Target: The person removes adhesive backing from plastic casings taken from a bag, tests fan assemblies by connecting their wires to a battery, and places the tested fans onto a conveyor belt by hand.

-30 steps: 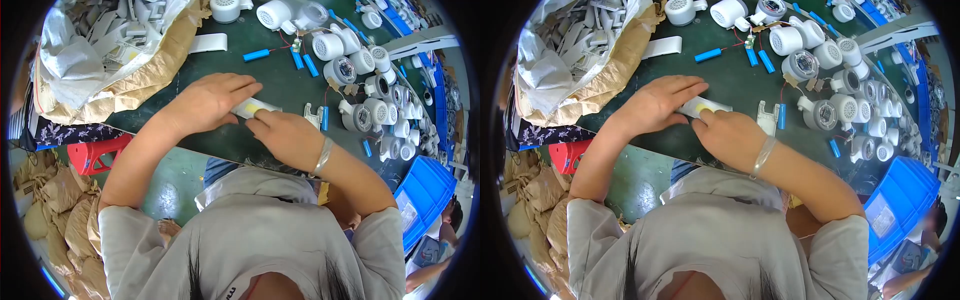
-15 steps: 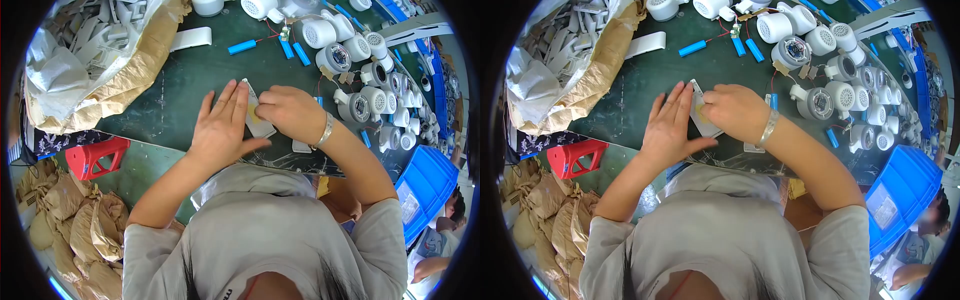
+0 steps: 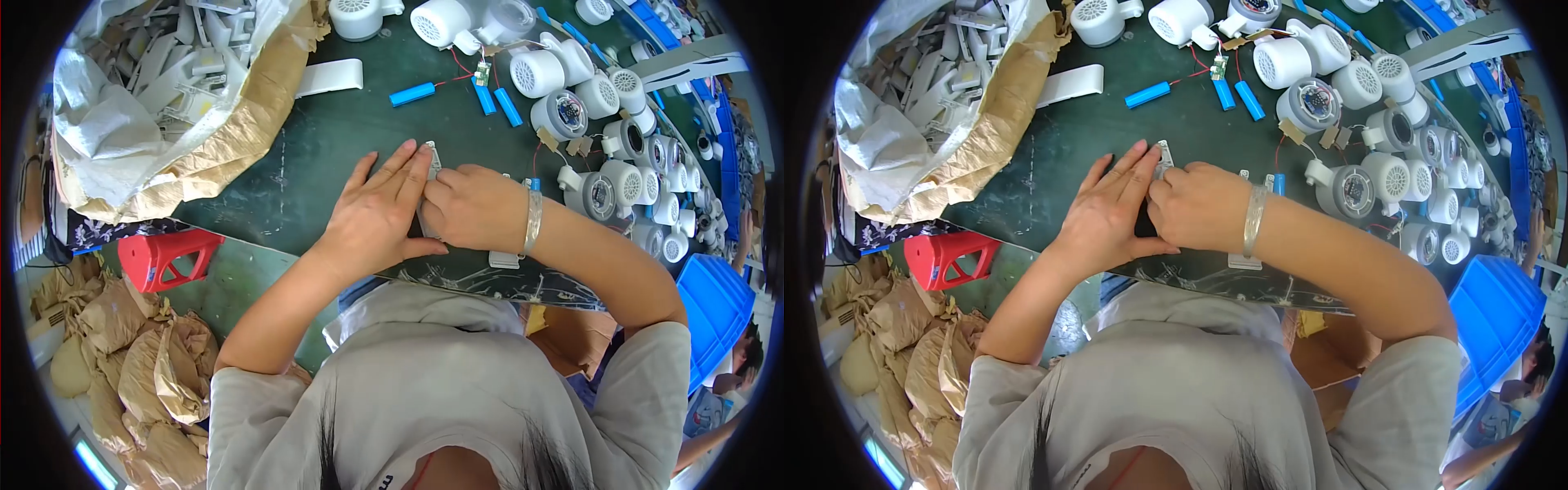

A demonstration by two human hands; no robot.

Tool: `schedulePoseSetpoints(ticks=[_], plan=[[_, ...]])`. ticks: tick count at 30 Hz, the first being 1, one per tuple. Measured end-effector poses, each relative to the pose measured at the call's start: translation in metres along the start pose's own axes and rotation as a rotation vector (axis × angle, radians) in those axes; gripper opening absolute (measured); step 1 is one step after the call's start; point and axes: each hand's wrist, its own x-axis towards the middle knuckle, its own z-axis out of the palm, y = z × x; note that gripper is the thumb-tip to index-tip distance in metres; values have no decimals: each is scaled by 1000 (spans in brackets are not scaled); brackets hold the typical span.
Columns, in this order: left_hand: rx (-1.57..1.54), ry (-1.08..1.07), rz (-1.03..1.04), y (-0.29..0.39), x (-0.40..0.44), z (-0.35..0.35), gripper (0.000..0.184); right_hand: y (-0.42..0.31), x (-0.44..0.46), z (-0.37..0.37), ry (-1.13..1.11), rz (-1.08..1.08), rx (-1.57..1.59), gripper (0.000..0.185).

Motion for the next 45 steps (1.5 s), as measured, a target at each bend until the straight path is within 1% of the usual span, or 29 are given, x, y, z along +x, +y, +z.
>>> schedulePoseSetpoints(ticks=[1, 2, 4, 6, 7, 8, 10, 11, 13, 14, 15, 16, 17, 19, 21, 22, 23, 24, 26, 28, 29, 32, 33, 36, 37, 39, 41, 44, 45], plan=[[-11, -43, -3, -1, 2, -3, 102, 6, -1, 3, 22, 28, 30, 13], [-14, -46, -2, 0, 2, -4, 100, 13, -3, 5, 43, 57, 60, 11], [-25, -52, 3, 0, 4, -5, 94, 29, -8, -23, 325, 412, 441, 5], [-301, 49, 41, -6, 4, -14, 87, 27, -15, -44, 687, 674, 1307, 3], [-426, 97, 66, -14, 5, -25, 84, 21, -19, -49, 727, 676, 1480, 3], [-275, 281, 74, -26, 9, -41, 68, 15, -22, -55, 774, 680, 1652, 2], [-241, 329, -381, -39, 28, -56, 50, 11, -33, -49, 820, 512, 1782, 3], [25, 286, -337, -47, 39, -51, 48, 11, -34, -43, 860, 526, 1740, 7], [558, 206, -243, -67, 58, -31, 46, 3, -30, -48, 843, 604, 1740, 10], [607, 163, -223, -77, 67, -30, 45, 1, -28, -49, 840, 642, 1737, 12], [653, 115, -203, -82, 74, -32, 45, 2, -28, -46, 877, 618, 1622, 15], [694, 62, -181, -83, 76, -33, 45, 2, -31, -46, 885, 643, 1687, 15], [644, 76, -187, -80, 73, -33, 44, 2, -35, -45, 888, 672, 1756, 15], [544, 112, -201, -50, 62, -52, 42, 1, -43, -45, 878, 737, 1886, 13], [323, 346, -109, -22, 36, -60, 39, -6, -45, -45, 869, 703, 1861, 12], [220, 402, -198, -6, 22, -58, 40, -9, -44, -44, 862, 690, 1853, 11], [75, 570, -141, -2, 7, -45, 36, -9, -43, -42, 816, 702, 1814, 11], [110, 634, -96, 2, -6, -33, 33, -8, -41, -40, 764, 714, 1778, 11], [79, 632, -113, 4, -26, -10, 31, -5, -33, -36, 647, 720, 1689, 10], [129, 478, -162, 8, -40, -2, 34, -3, -19, -30, 528, 710, 1578, 9], [113, 327, -239, 15, -48, -7, 46, -4, -12, -31, 440, 703, 1339, 10], [-48, 301, -158, 9, -58, -30, 58, -3, 4, -25, 406, 446, 819, 15], [-141, 313, -73, -1, -51, -32, 69, -4, 10, -24, 402, 431, 759, 16], [-99, 97, -1, -30, -23, -38, 83, -6, 25, -11, 290, 300, 589, 14], [-103, 9, 0, -38, -18, -38, 86, -9, 31, -5, 282, 242, 507, 9], [-108, -170, 5, -50, -14, -36, 90, -15, 36, -4, 175, 229, 450, 7], [-67, -156, 26, -54, -16, -33, 95, -21, 38, -1, 99, 203, 353, 6], [-56, -141, 33, -53, -18, -32, 99, -24, 42, 2, 60, 139, 319, 11], [-57, -138, 31, -53, -19, -32, 100, -26, 45, 1, 8, 131, 253, 11]])
